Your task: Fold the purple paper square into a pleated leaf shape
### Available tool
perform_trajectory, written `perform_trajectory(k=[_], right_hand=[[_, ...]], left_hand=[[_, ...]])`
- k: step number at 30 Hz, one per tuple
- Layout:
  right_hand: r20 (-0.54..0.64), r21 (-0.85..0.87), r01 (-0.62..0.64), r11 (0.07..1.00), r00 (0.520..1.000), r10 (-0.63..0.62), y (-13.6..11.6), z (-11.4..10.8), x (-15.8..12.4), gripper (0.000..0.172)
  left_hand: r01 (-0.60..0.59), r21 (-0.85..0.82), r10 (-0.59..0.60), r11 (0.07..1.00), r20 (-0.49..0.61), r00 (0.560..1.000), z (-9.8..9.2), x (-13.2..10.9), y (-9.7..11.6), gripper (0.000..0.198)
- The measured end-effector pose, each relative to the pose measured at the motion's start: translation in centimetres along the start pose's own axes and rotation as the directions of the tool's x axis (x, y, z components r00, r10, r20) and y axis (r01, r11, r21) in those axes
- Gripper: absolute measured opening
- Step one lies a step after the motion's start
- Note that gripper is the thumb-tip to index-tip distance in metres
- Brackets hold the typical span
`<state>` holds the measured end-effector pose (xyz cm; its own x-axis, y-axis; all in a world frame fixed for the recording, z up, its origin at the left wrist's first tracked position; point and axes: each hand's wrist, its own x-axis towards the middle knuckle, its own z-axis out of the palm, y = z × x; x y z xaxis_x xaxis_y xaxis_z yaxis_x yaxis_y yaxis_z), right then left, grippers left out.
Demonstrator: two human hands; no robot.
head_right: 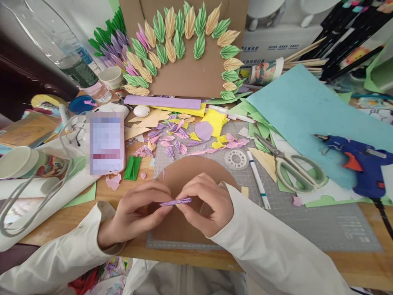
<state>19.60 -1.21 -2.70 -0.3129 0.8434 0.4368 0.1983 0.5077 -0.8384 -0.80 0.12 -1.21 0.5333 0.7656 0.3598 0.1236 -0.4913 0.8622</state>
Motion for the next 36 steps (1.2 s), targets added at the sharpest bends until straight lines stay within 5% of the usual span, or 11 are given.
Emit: perform_trajectory(k=[18,28,36], right_hand=[[-0.027,-0.217,0.147,0.965,0.987,-0.157,-0.22,0.11,0.1,0.012],[0.029,-0.414,0.283,0.866,0.954,-0.298,-0.2,-0.33,0.17,0.016],[0.035,-0.422,0.286,0.86,0.953,-0.3,-0.17,-0.48,0.15,0.016]], left_hand=[[-0.181,0.277,0.187,0.944,0.005,0.982,-0.19,-0.23,-0.18,0.02],[0.218,-0.148,-0.218,0.965,0.022,0.976,-0.06,0.35,0.49,0.012],[0.196,-0.2,-0.205,0.96,-0.026,0.978,0.07,0.38,0.45,0.007]])
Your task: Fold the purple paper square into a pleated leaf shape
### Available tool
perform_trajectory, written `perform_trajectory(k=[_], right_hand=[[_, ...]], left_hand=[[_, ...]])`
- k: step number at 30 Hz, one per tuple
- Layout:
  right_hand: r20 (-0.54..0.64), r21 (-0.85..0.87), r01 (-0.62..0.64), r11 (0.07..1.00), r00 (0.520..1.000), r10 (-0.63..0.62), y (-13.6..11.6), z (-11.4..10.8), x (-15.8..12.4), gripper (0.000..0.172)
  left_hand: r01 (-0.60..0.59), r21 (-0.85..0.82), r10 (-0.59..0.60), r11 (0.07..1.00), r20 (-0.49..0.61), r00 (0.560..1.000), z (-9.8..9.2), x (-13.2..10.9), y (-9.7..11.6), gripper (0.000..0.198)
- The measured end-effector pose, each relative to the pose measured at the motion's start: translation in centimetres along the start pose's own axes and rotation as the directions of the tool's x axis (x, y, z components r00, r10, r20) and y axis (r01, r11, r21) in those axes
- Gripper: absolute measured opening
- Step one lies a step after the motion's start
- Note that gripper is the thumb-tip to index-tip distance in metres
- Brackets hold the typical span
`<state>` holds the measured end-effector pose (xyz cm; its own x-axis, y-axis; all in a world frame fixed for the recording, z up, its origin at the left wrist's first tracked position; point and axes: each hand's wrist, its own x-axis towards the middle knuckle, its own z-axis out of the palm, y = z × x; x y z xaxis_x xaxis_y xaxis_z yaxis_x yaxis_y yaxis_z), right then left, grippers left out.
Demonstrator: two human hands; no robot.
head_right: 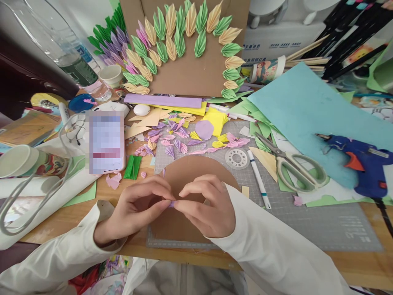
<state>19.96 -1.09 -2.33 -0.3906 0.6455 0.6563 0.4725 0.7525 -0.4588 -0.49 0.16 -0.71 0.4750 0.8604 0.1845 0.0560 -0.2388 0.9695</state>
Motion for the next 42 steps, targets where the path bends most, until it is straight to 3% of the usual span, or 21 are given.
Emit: perform_trajectory(k=[9,28,38,42], right_hand=[[-0.047,0.13,-0.112,0.985,0.992,0.119,-0.14,0.22,0.28,0.008],[0.004,0.203,-0.12,0.972,0.993,0.122,-0.01,0.36,-0.25,0.012],[0.039,0.367,-0.249,0.896,0.967,0.253,-0.5,0.49,-0.07,0.012],[0.063,0.425,-0.295,0.856,0.953,0.297,-0.42,0.41,-0.19,0.015]], left_hand=[[-0.2,0.167,0.197,0.965,0.037,0.98,-0.29,-0.08,-0.11,0.02],[-0.164,0.107,0.165,0.981,0.002,0.986,-0.14,-0.11,-0.06,0.022],[-0.194,0.162,0.194,0.968,0.017,0.981,-0.28,-0.19,-0.15,0.02],[-0.252,0.263,0.259,0.931,0.011,0.966,-0.31,-0.26,-0.47,0.018]])
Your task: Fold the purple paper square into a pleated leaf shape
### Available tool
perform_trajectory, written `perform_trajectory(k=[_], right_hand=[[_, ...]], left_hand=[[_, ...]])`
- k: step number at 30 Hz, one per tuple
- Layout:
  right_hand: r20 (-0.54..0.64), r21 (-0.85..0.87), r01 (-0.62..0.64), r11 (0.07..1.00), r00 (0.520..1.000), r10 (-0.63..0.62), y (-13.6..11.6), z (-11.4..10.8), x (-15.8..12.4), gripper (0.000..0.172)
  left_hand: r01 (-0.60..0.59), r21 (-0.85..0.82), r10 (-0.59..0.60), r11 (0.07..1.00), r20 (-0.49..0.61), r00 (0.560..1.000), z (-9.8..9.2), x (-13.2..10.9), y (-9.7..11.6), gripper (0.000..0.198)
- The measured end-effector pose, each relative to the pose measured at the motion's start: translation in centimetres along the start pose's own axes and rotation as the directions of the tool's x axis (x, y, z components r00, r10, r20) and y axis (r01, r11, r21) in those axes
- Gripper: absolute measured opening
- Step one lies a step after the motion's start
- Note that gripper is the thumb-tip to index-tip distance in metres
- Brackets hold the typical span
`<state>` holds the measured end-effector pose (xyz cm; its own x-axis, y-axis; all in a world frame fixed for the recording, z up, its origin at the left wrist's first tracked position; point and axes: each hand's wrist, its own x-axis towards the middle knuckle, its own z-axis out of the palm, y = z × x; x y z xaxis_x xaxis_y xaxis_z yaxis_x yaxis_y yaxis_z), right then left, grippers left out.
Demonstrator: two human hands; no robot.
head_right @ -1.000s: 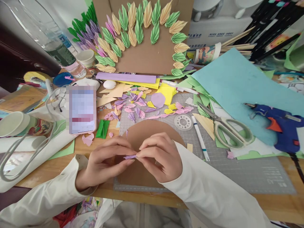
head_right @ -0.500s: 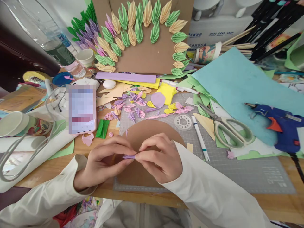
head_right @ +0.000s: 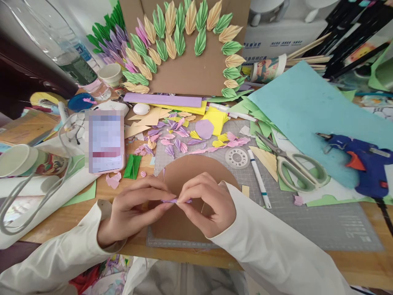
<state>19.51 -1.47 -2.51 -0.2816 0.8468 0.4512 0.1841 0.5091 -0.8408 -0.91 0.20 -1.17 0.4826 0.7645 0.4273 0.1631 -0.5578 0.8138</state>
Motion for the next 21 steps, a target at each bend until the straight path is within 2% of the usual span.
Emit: perform_trajectory(k=[6,10,12,17,21], right_hand=[[0.011,0.064,-0.076,0.995,0.997,0.075,0.3,0.1,-0.3,0.019],[-0.041,0.188,-0.204,0.961,0.976,0.216,0.5,0.3,-0.6,0.02],[-0.007,0.156,-0.265,0.951,0.963,0.27,0.5,0.2,-0.7,0.017],[0.163,0.016,-0.359,0.933,0.922,0.352,-0.2,-0.3,-0.5,0.029],[0.188,0.01,-0.374,0.927,0.912,0.366,-0.7,-0.3,-0.5,0.026]], left_hand=[[-0.164,0.267,0.168,0.949,0.012,0.986,0.1,-0.4,-0.3,0.021],[-0.204,0.365,0.228,0.908,-0.024,0.973,0.2,-0.9,-0.6,0.021],[-0.217,0.401,0.254,0.89,-0.04,0.966,0.3,-1.2,-0.7,0.019],[-0.228,0.452,0.27,0.863,-0.03,0.962,0.4,-1.3,-0.8,0.015],[-0.195,0.456,0.234,0.869,-0.032,0.972,0.5,-1.3,-0.8,0.012]])
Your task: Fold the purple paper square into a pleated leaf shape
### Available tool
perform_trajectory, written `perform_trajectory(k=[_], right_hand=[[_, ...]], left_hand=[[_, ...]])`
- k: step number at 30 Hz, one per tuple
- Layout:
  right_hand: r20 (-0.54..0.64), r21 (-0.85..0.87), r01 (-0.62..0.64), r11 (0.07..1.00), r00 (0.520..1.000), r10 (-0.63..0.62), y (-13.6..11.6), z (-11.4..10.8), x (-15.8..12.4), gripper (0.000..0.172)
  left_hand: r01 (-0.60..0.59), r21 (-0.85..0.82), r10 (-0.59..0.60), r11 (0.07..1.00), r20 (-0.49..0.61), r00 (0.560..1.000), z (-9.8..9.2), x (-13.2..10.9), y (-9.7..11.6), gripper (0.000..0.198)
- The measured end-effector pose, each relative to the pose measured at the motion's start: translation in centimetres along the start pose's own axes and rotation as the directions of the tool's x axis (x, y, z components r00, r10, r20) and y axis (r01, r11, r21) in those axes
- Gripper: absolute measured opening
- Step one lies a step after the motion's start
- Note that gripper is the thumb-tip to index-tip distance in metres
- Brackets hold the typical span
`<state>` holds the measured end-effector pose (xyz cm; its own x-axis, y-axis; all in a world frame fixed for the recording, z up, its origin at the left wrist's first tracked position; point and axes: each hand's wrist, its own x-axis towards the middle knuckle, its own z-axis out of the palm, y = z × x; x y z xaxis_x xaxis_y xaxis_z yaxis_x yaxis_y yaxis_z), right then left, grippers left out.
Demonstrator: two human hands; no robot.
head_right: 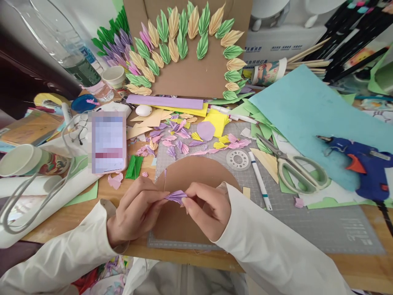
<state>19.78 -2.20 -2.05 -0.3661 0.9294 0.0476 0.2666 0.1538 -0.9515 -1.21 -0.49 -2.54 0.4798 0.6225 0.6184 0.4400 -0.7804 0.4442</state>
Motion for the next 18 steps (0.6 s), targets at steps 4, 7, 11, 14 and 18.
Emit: perform_trajectory(k=[4,7,11,14,18], right_hand=[[-0.01,0.032,-0.011,0.999,1.0,0.011,0.0,0.2,-0.1,0.023],[-0.029,0.058,-0.002,0.998,1.0,0.004,0.2,0.3,0.0,0.016],[-0.064,0.11,0.029,0.994,0.998,-0.022,0.6,0.6,0.1,0.01],[-0.116,0.162,0.079,0.984,0.991,-0.061,0.9,0.9,0.2,0.007],[-0.172,0.182,0.124,0.975,0.981,-0.092,1.0,1.1,0.0,0.006]], left_hand=[[0.036,0.01,-0.036,0.999,-0.008,0.999,0.1,0.1,0.0,0.012],[0.039,-0.001,-0.039,0.999,-0.022,0.999,0.1,0.1,0.1,0.014],[0.027,-0.025,-0.027,0.999,-0.024,0.999,0.0,0.1,0.2,0.017],[-0.001,-0.014,0.001,1.0,-0.016,1.0,0.1,0.1,0.3,0.018],[-0.032,-0.006,0.032,0.999,-0.013,0.999,0.1,0.2,0.4,0.017]])
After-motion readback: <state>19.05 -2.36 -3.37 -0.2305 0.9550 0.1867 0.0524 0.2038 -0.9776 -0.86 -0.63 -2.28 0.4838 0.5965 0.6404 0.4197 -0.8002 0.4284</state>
